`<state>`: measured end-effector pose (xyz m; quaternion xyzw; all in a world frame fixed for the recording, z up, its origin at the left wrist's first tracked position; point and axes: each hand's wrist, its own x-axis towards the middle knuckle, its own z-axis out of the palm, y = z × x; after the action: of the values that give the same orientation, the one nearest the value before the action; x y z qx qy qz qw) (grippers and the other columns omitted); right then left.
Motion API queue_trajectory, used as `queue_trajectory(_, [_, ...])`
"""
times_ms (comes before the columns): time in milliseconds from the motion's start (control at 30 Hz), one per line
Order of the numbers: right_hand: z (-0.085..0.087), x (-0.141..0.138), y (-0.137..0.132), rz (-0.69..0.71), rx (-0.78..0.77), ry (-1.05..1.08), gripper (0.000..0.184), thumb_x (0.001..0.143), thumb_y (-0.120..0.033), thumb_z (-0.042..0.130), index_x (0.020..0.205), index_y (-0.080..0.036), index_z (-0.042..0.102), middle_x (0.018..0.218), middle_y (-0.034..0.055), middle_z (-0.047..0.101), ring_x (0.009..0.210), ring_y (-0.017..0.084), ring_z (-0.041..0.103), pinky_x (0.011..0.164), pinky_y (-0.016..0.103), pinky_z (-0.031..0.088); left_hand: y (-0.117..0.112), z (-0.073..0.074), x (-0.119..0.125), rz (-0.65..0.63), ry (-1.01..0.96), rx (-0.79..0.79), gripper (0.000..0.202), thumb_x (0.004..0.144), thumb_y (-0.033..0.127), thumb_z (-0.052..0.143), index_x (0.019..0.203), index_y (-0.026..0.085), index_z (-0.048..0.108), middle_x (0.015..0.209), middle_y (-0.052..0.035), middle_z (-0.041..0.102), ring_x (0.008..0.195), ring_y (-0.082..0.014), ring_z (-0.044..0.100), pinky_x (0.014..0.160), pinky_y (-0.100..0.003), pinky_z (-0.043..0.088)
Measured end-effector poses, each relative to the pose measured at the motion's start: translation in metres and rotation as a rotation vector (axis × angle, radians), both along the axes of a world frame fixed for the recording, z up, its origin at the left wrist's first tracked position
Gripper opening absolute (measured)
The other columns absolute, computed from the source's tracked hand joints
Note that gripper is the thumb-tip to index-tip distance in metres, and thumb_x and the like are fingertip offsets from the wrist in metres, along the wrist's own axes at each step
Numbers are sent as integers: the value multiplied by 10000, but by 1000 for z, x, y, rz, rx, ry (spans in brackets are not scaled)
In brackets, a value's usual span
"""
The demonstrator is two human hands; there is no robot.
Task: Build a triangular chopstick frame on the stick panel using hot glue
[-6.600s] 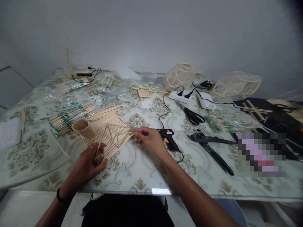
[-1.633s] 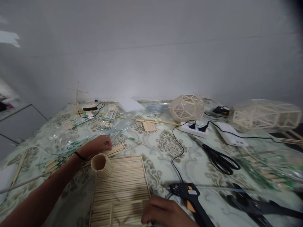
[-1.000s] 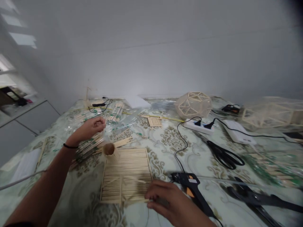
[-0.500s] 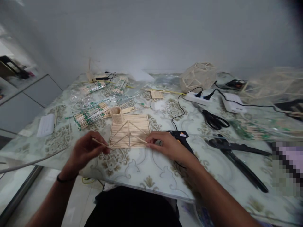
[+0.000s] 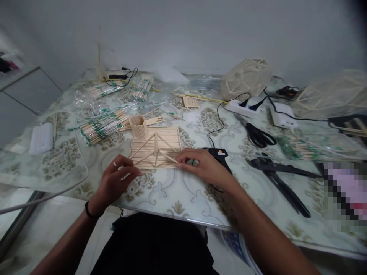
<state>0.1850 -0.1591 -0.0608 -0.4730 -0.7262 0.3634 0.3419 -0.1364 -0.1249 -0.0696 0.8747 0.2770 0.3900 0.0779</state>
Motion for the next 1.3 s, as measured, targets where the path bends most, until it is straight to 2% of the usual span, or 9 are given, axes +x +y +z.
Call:
queue_trajectory(133, [0,0,0,2,8,2,235,978,-407,708,888,-193,746,858,45,730,769,163,667,745,277,524,4,-7,0,27,57,45,103,911,128,778,918,229,758,1160,-56,588,1083,-159,642,953,-285,561])
queue_trajectory(200, [0,0,0,3,7,-1,220,975,-394,713,886,-195,744,860,46,733,765,164,668,740,279,523,7,-10,0,8,71,50,107,920,118,763,933,224,750,1207,-62,588,1127,-164,638,970,-285,559])
queue_trajectory(500, [-2,1,0,-16,-7,-12,211,963,-391,730,874,-200,750,856,39,728,758,164,666,751,292,528,19,-11,0,-38,93,64,89,939,141,746,945,229,754,1163,-63,633,1103,-171,676,917,-293,581])
queue_trajectory(700, [-3,1,0,-16,-14,-4,199,961,-381,734,882,-199,751,866,41,731,767,169,667,757,299,529,18,-14,2,-82,75,-14,96,975,131,697,982,216,740,1023,-19,711,848,-88,716,776,-198,567])
queue_trajectory(833, [-4,2,0,-20,-20,0,191,948,-383,749,878,-205,753,863,37,731,763,168,668,756,299,530,14,-16,9,-79,52,-46,93,984,115,668,969,203,693,978,-16,733,826,-90,736,735,-179,563])
queue_trajectory(967, [-3,1,1,-19,-16,6,220,951,-413,746,880,-205,756,863,39,733,764,169,670,754,300,532,14,-20,14,-80,-55,-160,207,956,121,700,993,226,525,916,25,740,801,-88,745,704,-181,556])
queue_trajectory(1033, [-3,1,1,-21,-11,2,242,955,-433,741,877,-204,756,862,41,734,762,169,670,754,302,533,15,-22,14,-39,-89,-212,274,944,152,724,1026,236,477,888,39,743,789,-98,752,714,-203,565])
queue_trajectory(1167, [-2,-1,1,-27,-1,-6,284,959,-473,729,869,-205,752,854,47,739,753,174,670,748,311,538,15,-24,14,35,-114,-333,300,925,227,770,1036,232,490,874,29,750,792,-122,758,722,-238,585])
queue_trajectory(1300, [-2,-1,1,-26,4,-17,305,965,-493,717,860,-209,754,851,52,742,750,181,670,737,317,538,14,-26,14,29,-153,-401,312,909,230,791,1012,231,497,865,31,750,790,-123,768,714,-230,604])
